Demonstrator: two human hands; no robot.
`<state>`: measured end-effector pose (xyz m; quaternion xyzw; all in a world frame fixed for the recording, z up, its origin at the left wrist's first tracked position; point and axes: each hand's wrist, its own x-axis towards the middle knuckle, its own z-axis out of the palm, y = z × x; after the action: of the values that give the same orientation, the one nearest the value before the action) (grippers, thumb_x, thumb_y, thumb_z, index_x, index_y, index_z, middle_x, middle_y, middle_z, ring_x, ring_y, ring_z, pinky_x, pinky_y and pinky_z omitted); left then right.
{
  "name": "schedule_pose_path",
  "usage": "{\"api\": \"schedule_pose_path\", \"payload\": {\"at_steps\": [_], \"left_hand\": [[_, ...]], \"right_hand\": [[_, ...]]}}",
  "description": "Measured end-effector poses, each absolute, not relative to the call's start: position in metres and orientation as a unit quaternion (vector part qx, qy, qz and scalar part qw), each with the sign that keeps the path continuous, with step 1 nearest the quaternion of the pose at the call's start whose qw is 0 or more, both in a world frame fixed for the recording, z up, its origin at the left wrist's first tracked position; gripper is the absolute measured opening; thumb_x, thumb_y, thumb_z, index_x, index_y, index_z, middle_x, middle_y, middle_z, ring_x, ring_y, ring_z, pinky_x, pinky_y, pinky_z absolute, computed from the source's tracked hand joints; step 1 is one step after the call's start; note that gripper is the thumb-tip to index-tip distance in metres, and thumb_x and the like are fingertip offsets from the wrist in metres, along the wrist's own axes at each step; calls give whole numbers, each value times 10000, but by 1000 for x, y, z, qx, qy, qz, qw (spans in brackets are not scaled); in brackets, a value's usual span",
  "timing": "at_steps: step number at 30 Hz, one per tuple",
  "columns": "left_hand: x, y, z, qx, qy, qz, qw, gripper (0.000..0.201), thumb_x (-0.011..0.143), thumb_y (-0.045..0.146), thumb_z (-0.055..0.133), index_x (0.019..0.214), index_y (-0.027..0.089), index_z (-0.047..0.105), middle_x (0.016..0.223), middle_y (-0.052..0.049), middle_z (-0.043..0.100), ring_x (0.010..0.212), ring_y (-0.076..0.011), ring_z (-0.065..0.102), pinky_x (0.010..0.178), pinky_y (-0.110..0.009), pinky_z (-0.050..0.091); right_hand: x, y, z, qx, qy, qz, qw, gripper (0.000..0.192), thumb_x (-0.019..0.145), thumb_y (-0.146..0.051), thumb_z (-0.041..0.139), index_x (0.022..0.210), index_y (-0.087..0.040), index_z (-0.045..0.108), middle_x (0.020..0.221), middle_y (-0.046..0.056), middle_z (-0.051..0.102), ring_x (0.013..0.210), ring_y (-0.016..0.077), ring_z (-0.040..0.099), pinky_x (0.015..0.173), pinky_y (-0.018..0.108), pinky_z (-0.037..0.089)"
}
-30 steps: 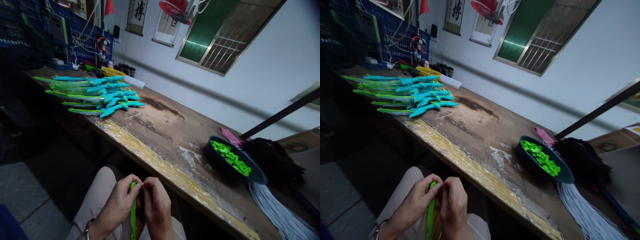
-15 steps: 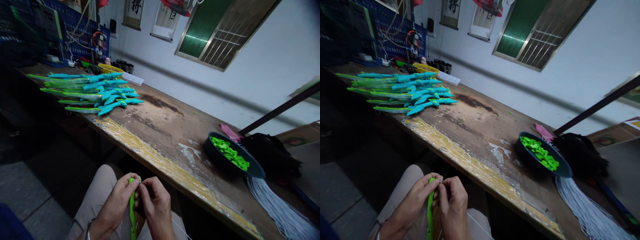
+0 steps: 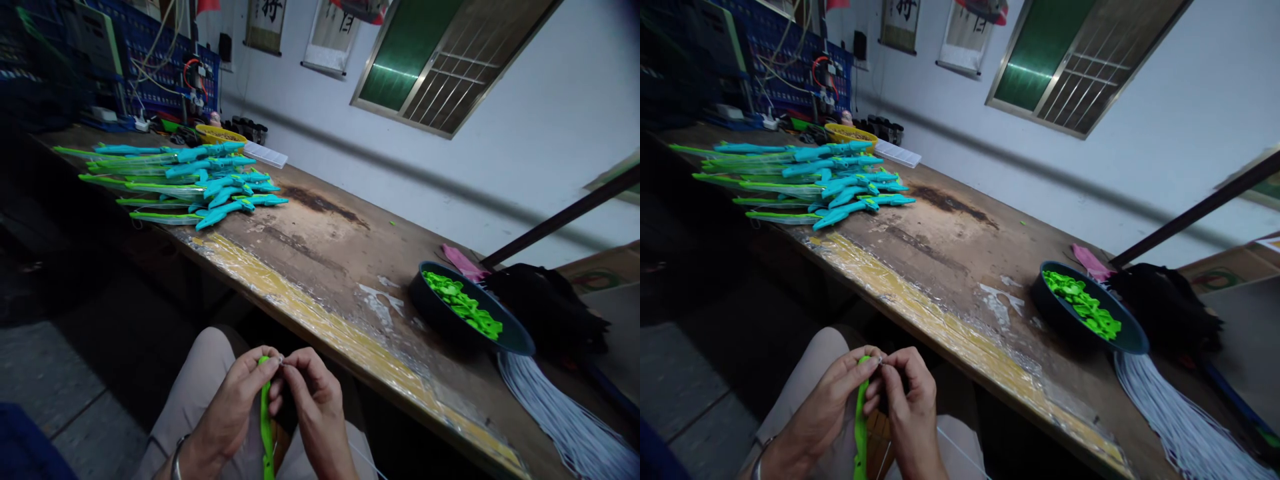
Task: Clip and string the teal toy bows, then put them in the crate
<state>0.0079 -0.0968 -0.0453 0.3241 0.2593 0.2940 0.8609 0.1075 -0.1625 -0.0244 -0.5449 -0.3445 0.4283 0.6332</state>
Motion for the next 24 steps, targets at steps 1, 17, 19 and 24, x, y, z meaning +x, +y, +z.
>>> {"api": "schedule_pose_path", "payload": {"at_steps": [1,17,19,24], "left_hand": [[7,-97,-46,323,254,292,863,243,837,372,716,811,155,609,582,43,509,495,-78,460,496,-202,359],[9,-105,-39,346,277,303,843,236,853,373,676,810,157,591,590,41,504,520,-85,450,506,-203,369],[10,-106,-38,338,290,306,841,244,836,382,691,806,160,595,588,43,507,519,-86,449,493,-199,367],[10,-111,-42,299,313,307,847,274,787,404,758,856,178,619,649,38,556,557,-95,489,518,-200,401]], "right_hand": [[108,-162,-24,-543,-336,435,635,299,919,-438,691,831,-168,599,652,-2,671,498,106,630,513,199,522],[106,-163,-22,-593,-325,420,605,329,928,-462,660,809,-172,562,569,-24,624,422,86,572,455,176,478],[106,-164,-22,-608,-355,395,590,295,952,-429,620,804,-180,563,594,-27,600,425,91,566,438,184,473],[109,-170,-22,-665,-536,129,504,228,998,-236,503,847,-177,663,802,38,591,625,127,611,541,222,482]]}}
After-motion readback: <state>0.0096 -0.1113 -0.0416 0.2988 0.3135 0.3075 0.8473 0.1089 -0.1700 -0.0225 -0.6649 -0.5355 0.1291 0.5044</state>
